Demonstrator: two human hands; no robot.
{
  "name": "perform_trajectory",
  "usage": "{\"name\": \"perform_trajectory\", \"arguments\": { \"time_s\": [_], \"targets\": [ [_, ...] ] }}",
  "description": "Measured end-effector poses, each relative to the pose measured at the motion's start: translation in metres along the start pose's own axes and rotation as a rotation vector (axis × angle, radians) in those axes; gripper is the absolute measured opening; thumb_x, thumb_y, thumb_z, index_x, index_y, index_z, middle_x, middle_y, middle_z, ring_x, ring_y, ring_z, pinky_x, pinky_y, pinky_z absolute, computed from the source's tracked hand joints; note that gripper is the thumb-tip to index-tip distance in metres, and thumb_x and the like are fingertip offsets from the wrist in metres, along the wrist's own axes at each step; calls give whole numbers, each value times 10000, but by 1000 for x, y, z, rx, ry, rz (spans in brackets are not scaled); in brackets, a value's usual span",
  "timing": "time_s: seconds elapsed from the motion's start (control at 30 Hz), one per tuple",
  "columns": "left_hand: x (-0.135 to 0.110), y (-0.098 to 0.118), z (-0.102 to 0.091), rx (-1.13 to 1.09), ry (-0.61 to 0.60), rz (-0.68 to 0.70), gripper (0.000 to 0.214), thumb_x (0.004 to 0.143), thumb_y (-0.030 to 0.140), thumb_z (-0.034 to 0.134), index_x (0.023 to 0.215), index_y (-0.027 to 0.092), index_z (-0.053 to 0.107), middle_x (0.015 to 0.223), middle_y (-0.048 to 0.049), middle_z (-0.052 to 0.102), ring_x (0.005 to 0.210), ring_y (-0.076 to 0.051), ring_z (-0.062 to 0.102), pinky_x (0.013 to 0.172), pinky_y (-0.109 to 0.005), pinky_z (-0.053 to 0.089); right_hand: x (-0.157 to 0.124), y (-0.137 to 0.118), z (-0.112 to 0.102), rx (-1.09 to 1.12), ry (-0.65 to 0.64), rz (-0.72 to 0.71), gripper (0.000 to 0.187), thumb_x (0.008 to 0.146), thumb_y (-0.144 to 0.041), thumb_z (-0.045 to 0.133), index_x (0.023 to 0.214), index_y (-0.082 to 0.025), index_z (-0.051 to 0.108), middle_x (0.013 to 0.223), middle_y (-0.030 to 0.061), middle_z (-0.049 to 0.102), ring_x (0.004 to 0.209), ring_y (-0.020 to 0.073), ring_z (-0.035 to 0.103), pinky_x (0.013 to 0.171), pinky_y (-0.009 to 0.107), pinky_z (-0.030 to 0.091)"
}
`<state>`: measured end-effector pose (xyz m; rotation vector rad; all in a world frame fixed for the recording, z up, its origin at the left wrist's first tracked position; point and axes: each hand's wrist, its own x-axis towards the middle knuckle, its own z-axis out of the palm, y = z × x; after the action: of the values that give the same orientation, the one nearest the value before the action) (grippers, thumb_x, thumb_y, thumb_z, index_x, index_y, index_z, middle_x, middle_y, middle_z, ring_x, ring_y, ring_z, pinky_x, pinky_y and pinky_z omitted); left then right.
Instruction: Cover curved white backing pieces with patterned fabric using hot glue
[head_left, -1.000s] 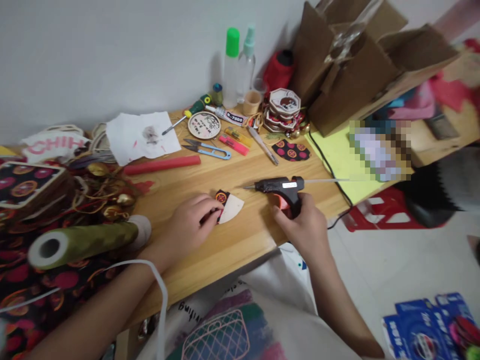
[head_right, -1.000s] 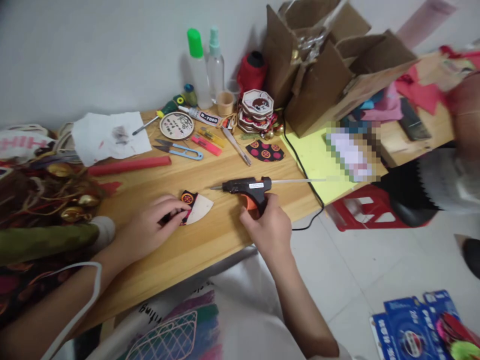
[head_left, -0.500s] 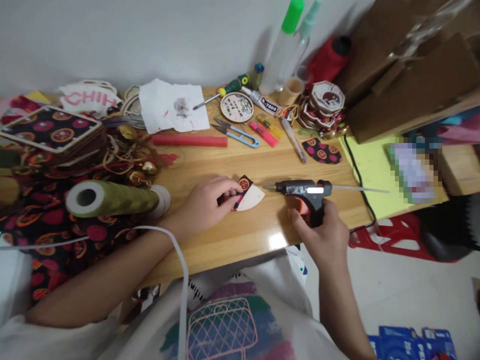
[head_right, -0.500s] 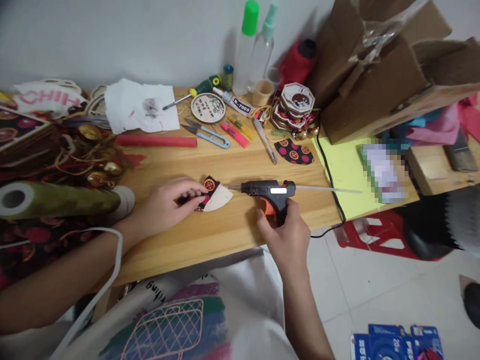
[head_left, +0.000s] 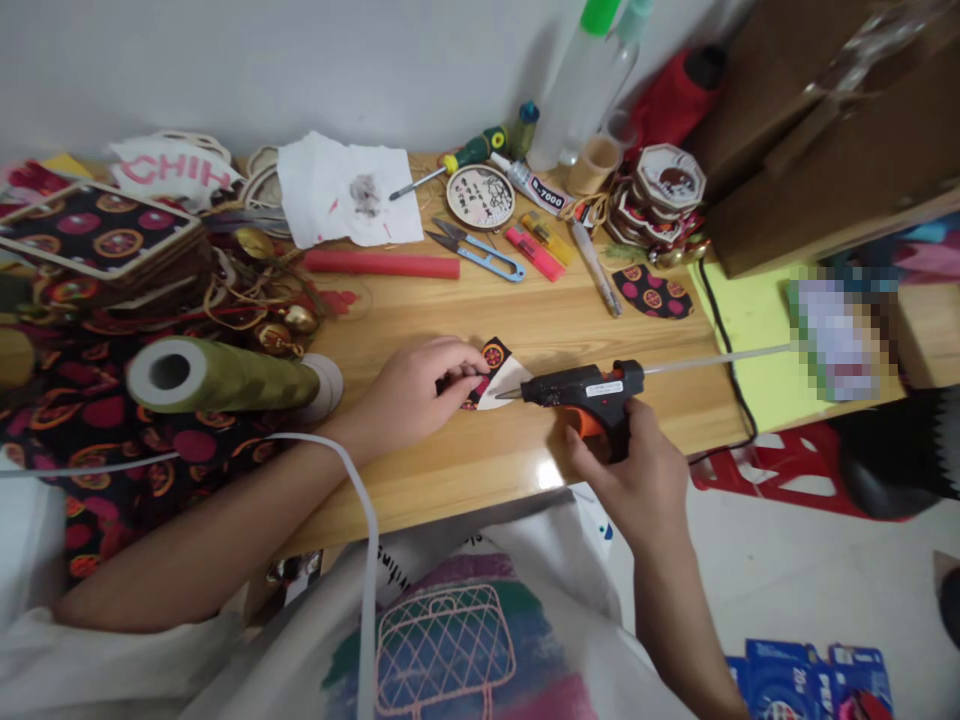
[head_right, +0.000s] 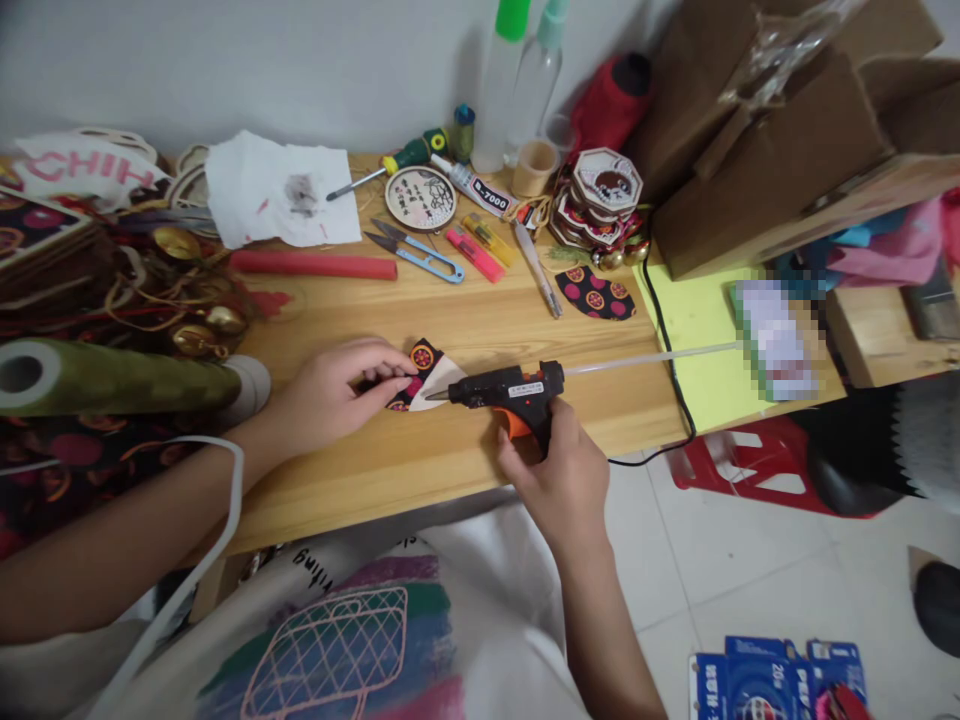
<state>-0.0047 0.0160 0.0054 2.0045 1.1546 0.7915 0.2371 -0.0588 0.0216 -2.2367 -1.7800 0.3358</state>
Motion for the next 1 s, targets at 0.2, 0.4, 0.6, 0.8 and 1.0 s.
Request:
{"name": "perform_trajectory", "arguments": {
  "time_s": [0.2,0.4,0.6,0.8,1.0],
  "targets": [
    [1,1,-1,-46,-18,-26,136,826,101,591,881,182,684,795,0,692,665,-108,603,630,-227,475,-5,-2,4,-28,1,-27,514,733,-648,569,1013,-218,564,701,47,672,631,242,628,534,304,414],
    [1,1,-1,-50,-11,-39,115,823,104,607,872,176,683,779,1,689,640,-100,589,616,-220,471,-6,-4,9,-45,19,-89,454,764,-602,576,984,-205,567,718,56,664,663,235,633,545,298,418],
    [0,1,-2,-2,-9,26,111,840,104,584,877,163,670,822,-11,702,698,-112,604,649,-235,467,-5,4,12,-80,153,-299,291,838,-471,587,931,-197,554,702,26,636,595,187,597,498,266,386],
    [0,0,-2,24,2,51,111,836,89,587,865,166,661,790,-2,688,695,-118,603,637,-239,451,-5,9,11,-73,160,-366,254,856,-379,607,1020,-193,557,757,28,642,626,184,600,517,269,415],
    [-1,2,-3,41,-4,63,108,854,82,585,857,166,652,802,-3,680,702,-124,607,653,-249,454,-4,11,12,-84,186,-407,283,880,-356,586,1100,-181,556,779,44,650,649,194,614,521,273,434]
  ]
}}
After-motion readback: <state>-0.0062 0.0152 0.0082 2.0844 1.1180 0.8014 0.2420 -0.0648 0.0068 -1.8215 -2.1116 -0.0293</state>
